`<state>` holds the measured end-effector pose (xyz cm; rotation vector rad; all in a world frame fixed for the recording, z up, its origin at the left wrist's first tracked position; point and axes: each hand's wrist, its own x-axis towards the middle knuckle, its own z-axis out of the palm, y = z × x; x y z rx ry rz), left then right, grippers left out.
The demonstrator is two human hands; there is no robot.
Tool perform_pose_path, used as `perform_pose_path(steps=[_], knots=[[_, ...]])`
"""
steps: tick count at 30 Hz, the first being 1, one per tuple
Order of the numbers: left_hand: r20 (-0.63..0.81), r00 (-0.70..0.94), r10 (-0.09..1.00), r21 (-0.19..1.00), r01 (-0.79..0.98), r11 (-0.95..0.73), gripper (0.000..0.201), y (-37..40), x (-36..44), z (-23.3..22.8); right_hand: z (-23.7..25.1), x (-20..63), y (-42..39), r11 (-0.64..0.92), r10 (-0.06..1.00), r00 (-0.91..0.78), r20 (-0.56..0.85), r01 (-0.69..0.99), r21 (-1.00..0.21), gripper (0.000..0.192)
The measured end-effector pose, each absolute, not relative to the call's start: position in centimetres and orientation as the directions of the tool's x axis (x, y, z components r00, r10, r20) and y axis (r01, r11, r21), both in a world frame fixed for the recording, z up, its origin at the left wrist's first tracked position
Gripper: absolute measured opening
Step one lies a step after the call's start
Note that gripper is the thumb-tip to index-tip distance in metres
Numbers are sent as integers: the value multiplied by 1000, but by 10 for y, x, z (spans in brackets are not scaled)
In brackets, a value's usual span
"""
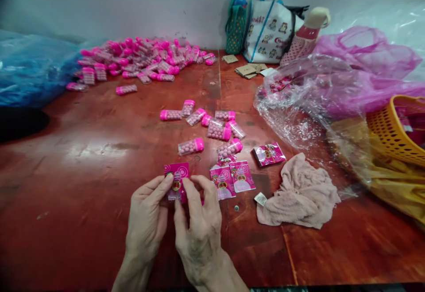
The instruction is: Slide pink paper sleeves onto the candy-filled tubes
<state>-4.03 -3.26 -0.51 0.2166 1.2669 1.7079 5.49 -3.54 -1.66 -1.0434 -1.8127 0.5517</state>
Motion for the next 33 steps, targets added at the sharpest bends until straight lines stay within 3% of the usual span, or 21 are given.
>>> perform_pose_path(steps=[7, 11, 15, 20, 26, 33], knots=[[-394, -446, 804, 783, -621, 40, 8, -35, -40, -7, -20, 58, -26, 487, 863, -77, 499, 391, -781, 29], [-308, -545, 780, 886, -462, 27, 28, -38, -44, -9, -24, 64, -23, 479, 873, -88, 480, 343, -808, 23], [-224, -574, 787, 951, -307, 46, 21, -40, -44, -15, -28, 68, -21, 419, 906, -94, 413, 340, -842, 18], [-110, -720, 685, 986, -166, -16, 27, -39, -41, -14, -30, 71, -21, 346, 938, -110, 328, 326, -880, 17], [-255, -501, 827, 951, -287, 120, 15, -40, -40, -13, -30, 75, -18, 269, 963, -75, 259, 321, -908, 14], [-154, -635, 757, 981, -190, 40, 23, -39, -38, -13, -28, 76, -16, 274, 961, -61, 270, 353, -895, 14]])
